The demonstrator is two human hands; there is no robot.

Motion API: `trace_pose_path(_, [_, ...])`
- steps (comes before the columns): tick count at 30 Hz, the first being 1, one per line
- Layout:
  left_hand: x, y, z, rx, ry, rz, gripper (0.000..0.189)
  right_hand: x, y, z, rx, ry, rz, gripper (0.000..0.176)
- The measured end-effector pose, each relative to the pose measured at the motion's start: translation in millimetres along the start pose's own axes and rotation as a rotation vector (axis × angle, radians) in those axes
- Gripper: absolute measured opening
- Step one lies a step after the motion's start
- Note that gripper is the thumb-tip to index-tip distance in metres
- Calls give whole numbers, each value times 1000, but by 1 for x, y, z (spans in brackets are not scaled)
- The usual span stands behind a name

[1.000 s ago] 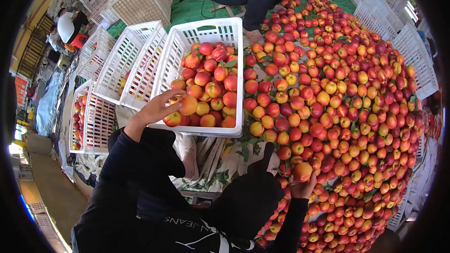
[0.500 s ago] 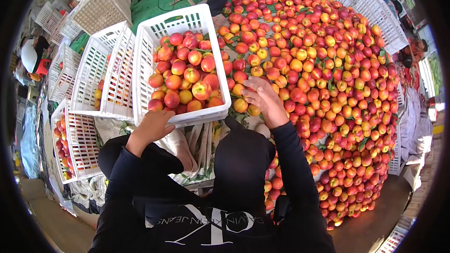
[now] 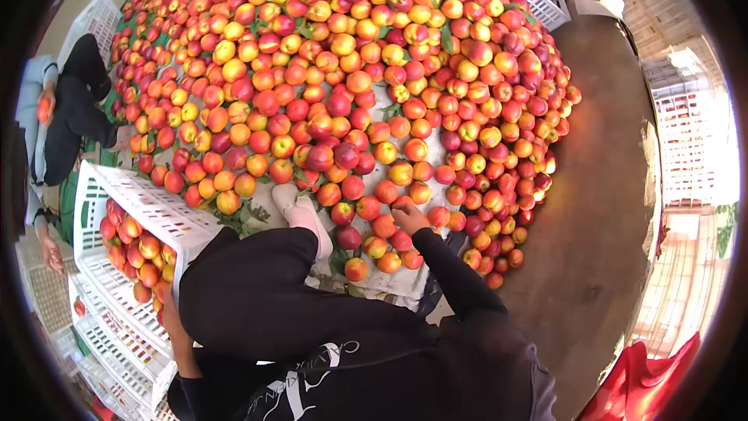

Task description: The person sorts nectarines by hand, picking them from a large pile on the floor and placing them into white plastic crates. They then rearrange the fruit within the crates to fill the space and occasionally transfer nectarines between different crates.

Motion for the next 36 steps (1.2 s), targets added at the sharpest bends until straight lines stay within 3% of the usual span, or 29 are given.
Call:
trace_pose_path(3, [-10, 29, -13, -53, -74, -46, 40, -23, -36, -47, -189, 239, 24, 46])
trace_pose_path(6, [-4, 12, -19, -73, -111, -39, 34, -61, -69, -104, -298, 531, 153, 49])
trace_pose_path(11, [4, 28, -51, -64, -51, 236, 32, -104, -120, -161, -256, 860, 376, 57])
trace_pose_path(15, [27, 122, -88, 77, -98, 257, 30, -60, -149, -188, -284, 628, 695, 64])
trace_pose_path(17, [46, 144, -104, 62, -224, 499, 28, -36, -136, -205, -228, 483, 1066, 72])
trace_pose_path(19, [62, 166, -119, 93, -260, 489, 26, -32, -140, -220, -151, 442, 1079, 76])
trace_pose_path(23, [101, 203, -150, 69, -417, 818, 22, -45, -144, -212, -120, 516, 876, 81])
trace_pose_path(25, [122, 217, -160, -46, -528, 1156, 24, -45, -142, -178, -38, 533, 602, 82])
trace_pose_path(26, [134, 219, -164, -46, -591, 1252, 26, -46, -120, -179, -218, 487, 332, 83])
trace_pose_path(27, [142, 223, -165, -41, -595, 1258, 26, -27, -137, -144, 10, 206, -76, 79])
trace_pose_path(29, [162, 231, -164, -143, -710, 1379, 26, -6, -147, -116, -360, -65, -111, 74])
trace_pose_path(30, [170, 233, -163, -168, -737, 1409, 28, -15, -144, -118, -360, -51, -112, 74])
trace_pose_path(32, [181, 236, -160, -248, -770, 1478, 28, -49, -140, -131, -427, 295, 270, 67])
trace_pose_path(33, [187, 236, -159, -336, -782, 1547, 28, -73, -133, -140, -356, 580, 307, 64])
trace_pose_path(35, [193, 230, -158, -360, -765, 1575, 30, -99, -115, -169, -121, 872, 554, 71])
trace_pose_path(36, [195, 229, -157, -399, -753, 1616, 30, -95, -112, -182, -133, 866, 553, 71])
Point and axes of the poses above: each hand's wrist, its own z-axis away from the middle knuckle, its own x-axis out of the palm, y = z × x, the point moved 6 cm from there along -z, towards the middle knuckle
